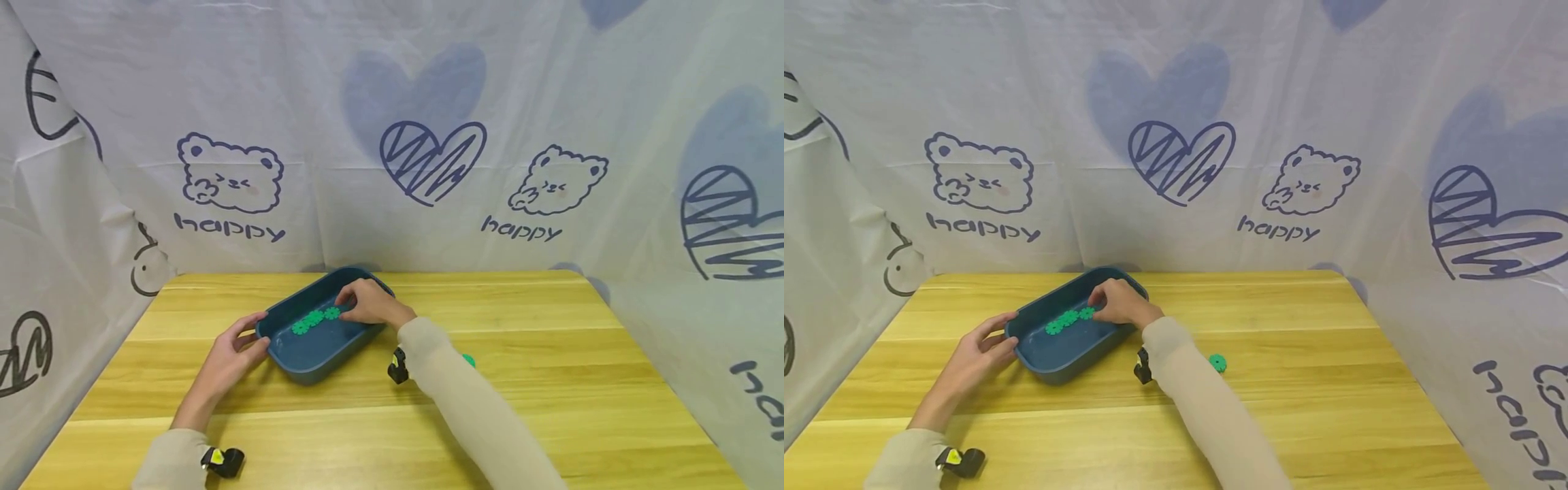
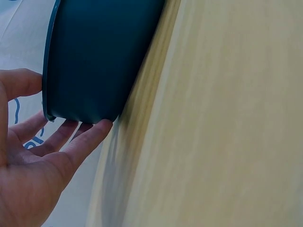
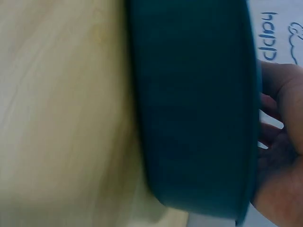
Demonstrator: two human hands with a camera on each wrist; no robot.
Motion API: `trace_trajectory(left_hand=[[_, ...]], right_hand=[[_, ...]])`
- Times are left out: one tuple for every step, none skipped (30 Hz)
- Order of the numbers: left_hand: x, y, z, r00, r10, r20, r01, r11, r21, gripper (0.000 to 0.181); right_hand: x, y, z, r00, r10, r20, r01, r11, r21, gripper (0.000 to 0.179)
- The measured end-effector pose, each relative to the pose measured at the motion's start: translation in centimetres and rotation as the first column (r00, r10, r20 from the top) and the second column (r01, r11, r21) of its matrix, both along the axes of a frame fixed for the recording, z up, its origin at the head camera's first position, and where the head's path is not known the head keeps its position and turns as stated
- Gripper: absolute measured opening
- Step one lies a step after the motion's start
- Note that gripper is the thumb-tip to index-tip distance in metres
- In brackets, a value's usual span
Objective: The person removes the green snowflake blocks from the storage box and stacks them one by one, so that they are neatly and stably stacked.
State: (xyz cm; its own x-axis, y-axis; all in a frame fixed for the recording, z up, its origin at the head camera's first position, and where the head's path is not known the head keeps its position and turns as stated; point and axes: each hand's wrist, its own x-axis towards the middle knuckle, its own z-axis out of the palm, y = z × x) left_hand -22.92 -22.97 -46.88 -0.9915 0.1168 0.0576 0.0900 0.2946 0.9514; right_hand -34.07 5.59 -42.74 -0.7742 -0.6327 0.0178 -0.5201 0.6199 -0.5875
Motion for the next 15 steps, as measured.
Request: trace_trajectory(left_hand=[[0.0, 0.0, 0.0, 1.000, 0.000, 0.000, 0.000, 1.000, -0.001, 0.059], [0.0, 0.0, 0.0, 1.000, -0.001, -0.001, 0.001, 1.000, -0.004, 0.059], [0.0, 0.0, 0.0, 1.000, -0.002, -0.002, 0.002, 1.000, -0.007, 0.059], [0.0, 0.0, 0.0, 1.000, -0.003, -0.003, 0.003, 1.000, -0.007, 0.059], [0.0, 0.0, 0.1, 1.000, -0.004, -0.005, 0.004, 1.000, -0.005, 0.059], [0.0, 0.0, 0.0, 1.000, -0.004, -0.008, 0.004, 1.000, -0.005, 0.059], [0.0, 0.0, 0.0, 1.000, -0.006, -0.011, 0.006, 1.000, -0.005, 0.059], [0.0, 0.0, 0.0, 1.000, -0.007, -0.013, 0.007, 1.000, -0.006, 0.059], [0.0, 0.0, 0.0, 1.000, -0.007, -0.016, 0.007, 1.000, -0.005, 0.058], [0.0, 0.0, 0.0, 1.000, -0.007, -0.018, 0.007, 1.000, -0.005, 0.058], [0.0, 0.0, 0.0, 1.000, -0.006, -0.020, 0.005, 1.000, -0.008, 0.058], [0.0, 0.0, 0.0, 1.000, -0.004, -0.021, 0.004, 1.000, -0.011, 0.058], [0.0, 0.1, 0.0, 1.000, -0.003, -0.021, 0.003, 1.000, -0.012, 0.058], [0.0, 0.1, 0.0, 1.000, -0.003, -0.020, 0.002, 1.000, -0.013, 0.058], [0.0, 0.1, 0.0, 1.000, -0.001, -0.020, 0.001, 1.000, -0.014, 0.058]], right_hand=[[0.0, -0.3, -0.1, 1.000, -0.003, 0.002, 0.003, 1.000, 0.006, 0.025], [-0.1, -0.6, -0.3, 1.000, -0.005, 0.007, 0.004, 1.000, 0.007, 0.025], [-0.1, -0.8, -0.4, 1.000, -0.010, 0.008, 0.010, 1.000, 0.012, 0.025], [-0.2, -1.1, -0.5, 1.000, -0.015, 0.008, 0.015, 1.000, 0.019, 0.024], [-0.2, -1.3, -0.5, 1.000, -0.021, 0.008, 0.021, 0.999, 0.028, 0.024], [-0.3, -1.4, -0.6, 1.000, -0.027, 0.009, 0.027, 0.999, 0.037, 0.024], [-0.4, -1.6, -0.7, 0.999, -0.033, 0.007, 0.033, 0.998, 0.051, 0.024], [-0.5, -1.7, -0.8, 0.999, -0.039, 0.004, 0.039, 0.997, 0.066, 0.023], [-0.6, -1.9, -0.9, 0.999, -0.045, -0.003, 0.045, 0.996, 0.083, 0.023], [-0.7, -2.0, -1.0, 0.999, -0.048, -0.006, 0.049, 0.994, 0.099, 0.023], [-0.8, -2.2, -1.0, 0.999, -0.051, -0.012, 0.052, 0.992, 0.116, 0.024], [-0.9, -2.3, -1.1, 0.998, -0.054, -0.017, 0.056, 0.990, 0.132, 0.025], [-1.0, -2.5, -1.2, 0.998, -0.057, -0.024, 0.060, 0.987, 0.149, 0.026], [-1.1, -2.6, -1.2, 0.998, -0.060, -0.027, 0.064, 0.984, 0.164, 0.027], [-1.1, -2.7, -1.3, 0.998, -0.062, -0.034, 0.067, 0.981, 0.182, 0.028]])
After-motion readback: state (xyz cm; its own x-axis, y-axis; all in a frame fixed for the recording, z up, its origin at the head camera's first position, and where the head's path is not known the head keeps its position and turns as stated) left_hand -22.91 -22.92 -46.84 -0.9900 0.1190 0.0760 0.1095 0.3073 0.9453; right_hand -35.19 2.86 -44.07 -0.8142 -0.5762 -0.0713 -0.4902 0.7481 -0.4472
